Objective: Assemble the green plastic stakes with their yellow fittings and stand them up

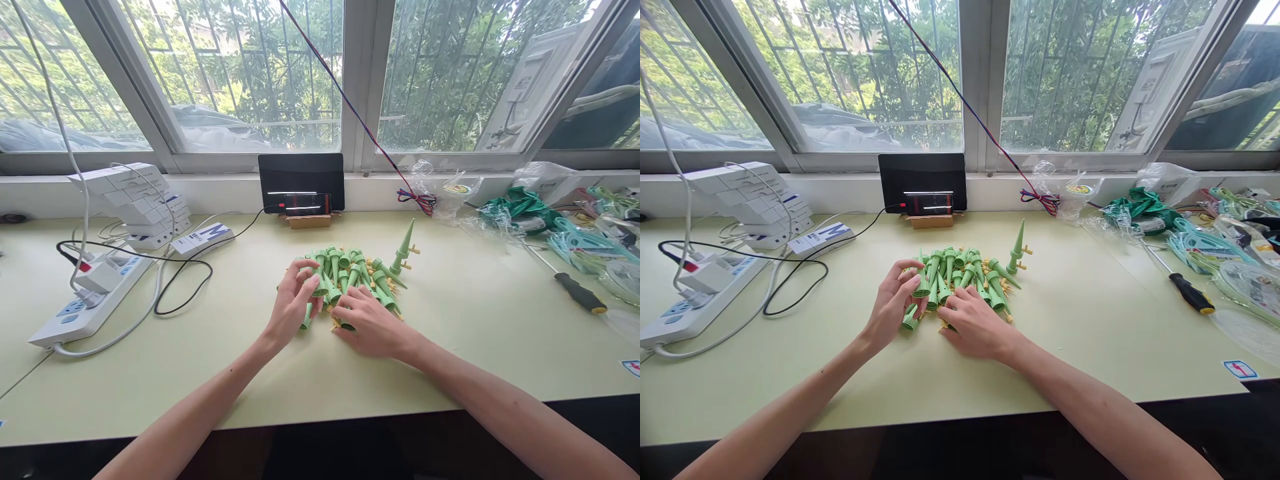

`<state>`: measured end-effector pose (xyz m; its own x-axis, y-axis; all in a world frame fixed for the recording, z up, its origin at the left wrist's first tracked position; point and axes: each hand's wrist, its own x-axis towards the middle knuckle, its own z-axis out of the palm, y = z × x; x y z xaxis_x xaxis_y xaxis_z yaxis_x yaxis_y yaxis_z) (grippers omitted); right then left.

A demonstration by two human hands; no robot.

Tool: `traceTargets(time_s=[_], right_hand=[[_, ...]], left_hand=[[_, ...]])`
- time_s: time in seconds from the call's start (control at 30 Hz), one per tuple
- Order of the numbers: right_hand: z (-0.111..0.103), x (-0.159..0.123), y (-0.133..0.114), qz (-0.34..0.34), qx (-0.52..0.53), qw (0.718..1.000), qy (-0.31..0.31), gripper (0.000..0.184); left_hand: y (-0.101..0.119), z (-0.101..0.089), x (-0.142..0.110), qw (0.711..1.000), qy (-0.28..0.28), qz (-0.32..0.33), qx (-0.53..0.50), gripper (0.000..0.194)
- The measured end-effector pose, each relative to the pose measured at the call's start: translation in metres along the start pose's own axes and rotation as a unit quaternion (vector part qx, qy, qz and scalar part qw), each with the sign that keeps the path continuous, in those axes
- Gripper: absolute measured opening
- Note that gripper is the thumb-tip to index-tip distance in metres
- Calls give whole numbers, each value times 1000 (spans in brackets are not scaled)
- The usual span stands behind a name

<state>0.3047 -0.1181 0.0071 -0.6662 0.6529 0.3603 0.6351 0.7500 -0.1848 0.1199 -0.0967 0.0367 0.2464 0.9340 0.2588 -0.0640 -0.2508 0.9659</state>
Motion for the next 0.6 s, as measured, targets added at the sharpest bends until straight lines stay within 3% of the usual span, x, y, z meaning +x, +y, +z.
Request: traceTargets(time_s=[0.6], right_hand=[[3, 2, -3, -9, 13, 1000, 12, 6]], left_hand=[[-3, 0, 0, 1000, -12, 0, 0, 14]])
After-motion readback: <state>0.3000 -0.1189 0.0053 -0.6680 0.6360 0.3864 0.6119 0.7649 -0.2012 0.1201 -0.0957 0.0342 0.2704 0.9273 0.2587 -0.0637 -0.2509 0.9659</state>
